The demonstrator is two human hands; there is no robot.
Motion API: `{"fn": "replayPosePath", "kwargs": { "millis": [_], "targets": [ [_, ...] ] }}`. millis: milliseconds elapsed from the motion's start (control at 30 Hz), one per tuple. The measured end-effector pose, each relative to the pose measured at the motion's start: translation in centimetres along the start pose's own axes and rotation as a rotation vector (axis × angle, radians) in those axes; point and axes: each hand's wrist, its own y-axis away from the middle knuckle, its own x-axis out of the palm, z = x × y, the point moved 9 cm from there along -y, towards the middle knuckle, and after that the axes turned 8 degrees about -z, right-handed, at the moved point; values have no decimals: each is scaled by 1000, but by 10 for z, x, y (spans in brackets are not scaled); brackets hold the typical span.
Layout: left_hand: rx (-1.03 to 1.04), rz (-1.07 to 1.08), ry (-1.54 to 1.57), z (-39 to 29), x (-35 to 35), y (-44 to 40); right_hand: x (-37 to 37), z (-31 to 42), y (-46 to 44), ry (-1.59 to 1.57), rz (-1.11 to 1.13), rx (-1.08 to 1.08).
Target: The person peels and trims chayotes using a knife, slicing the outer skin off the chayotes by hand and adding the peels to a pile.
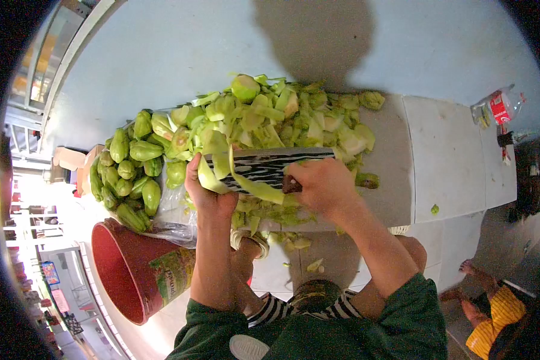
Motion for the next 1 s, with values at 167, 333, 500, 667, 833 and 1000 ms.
{"fn": "replayPosePath", "kwargs": {
  "millis": [167, 333, 500, 667, 833, 1000],
  "targets": [
    [-36, 199, -116, 0, 7, -1, 0, 14, -2, -50, 176, -87],
    [-163, 199, -111, 14, 10, 7, 1, 14, -3, -77, 65, -84],
    [-45, 79, -48, 2, 0, 3, 2, -3, -6, 33, 52, 1],
    [-118, 319, -17, 5, -6, 2, -1, 5, -3, 12, 159, -13],
    [-168, 186, -153, 14, 11, 14, 3, -50, -9, 178, 161, 404],
    [-111, 42, 37, 10, -1, -1, -2, -56, -7, 40, 87, 467]
  ]
}}
